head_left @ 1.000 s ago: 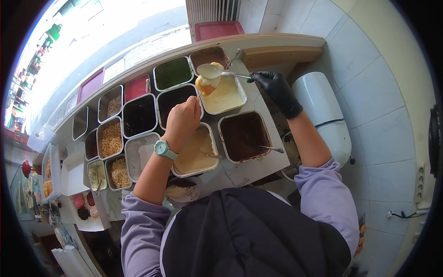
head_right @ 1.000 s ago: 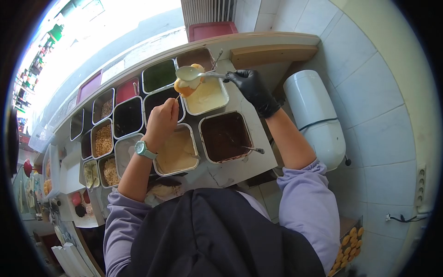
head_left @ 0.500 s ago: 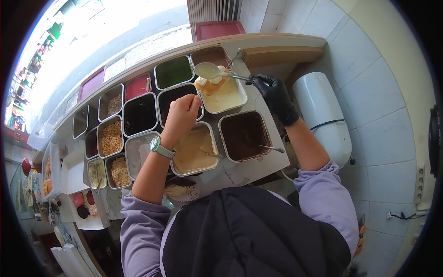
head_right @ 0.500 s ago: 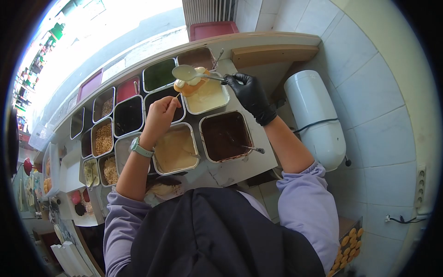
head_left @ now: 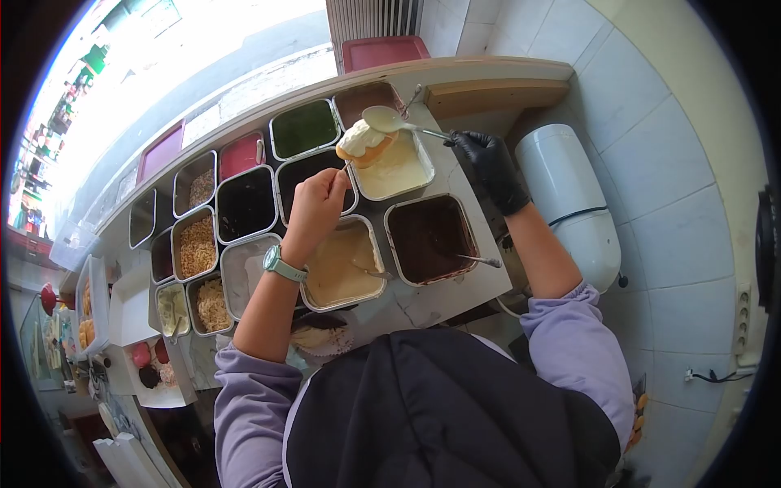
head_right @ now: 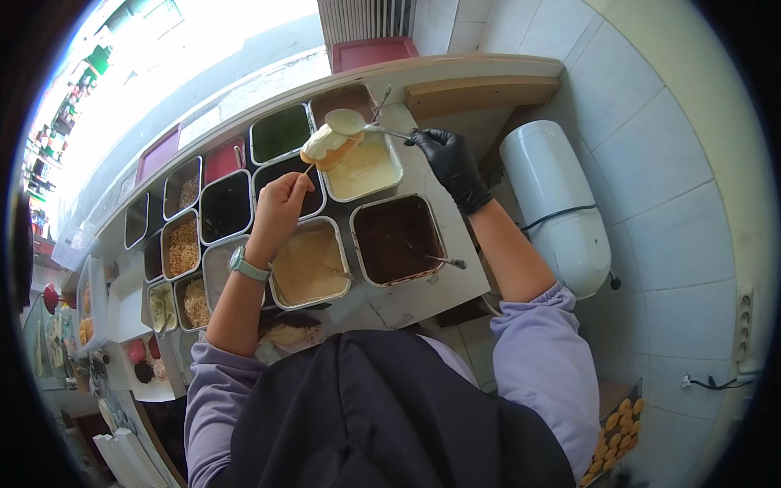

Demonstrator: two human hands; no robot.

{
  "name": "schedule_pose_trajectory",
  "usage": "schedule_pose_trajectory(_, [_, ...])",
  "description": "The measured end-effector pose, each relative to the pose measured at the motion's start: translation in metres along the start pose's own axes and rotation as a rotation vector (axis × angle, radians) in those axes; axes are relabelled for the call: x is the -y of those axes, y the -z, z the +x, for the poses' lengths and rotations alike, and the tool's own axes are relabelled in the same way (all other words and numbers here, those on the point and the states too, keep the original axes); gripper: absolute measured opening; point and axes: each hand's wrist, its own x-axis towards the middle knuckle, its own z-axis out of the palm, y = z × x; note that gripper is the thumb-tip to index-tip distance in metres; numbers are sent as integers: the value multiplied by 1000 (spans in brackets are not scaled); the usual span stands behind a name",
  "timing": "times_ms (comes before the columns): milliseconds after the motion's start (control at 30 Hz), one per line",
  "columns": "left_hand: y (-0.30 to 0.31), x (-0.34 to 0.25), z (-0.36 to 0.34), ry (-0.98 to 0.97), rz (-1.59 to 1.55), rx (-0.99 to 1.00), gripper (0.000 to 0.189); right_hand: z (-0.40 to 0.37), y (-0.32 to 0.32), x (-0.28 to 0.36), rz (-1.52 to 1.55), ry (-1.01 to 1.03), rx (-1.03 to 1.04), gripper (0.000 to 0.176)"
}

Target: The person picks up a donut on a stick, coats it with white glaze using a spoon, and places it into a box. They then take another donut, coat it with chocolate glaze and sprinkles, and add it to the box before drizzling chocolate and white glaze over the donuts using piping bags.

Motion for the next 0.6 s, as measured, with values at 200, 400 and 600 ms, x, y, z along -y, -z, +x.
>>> schedule_pose_trajectory(200, [7,14,-7,-7,29,-71,26,-15,-2,17,-643,372,-140,18])
schedule_pose_trajectory(400, [7,21,-5,54,-23,-47,27,-21,-19,-24,-1030,795,119,18])
schedule_pose_trajectory(600, [14,32,-1,245,-233,29,27,-22,10,15,-625,467,-106,20])
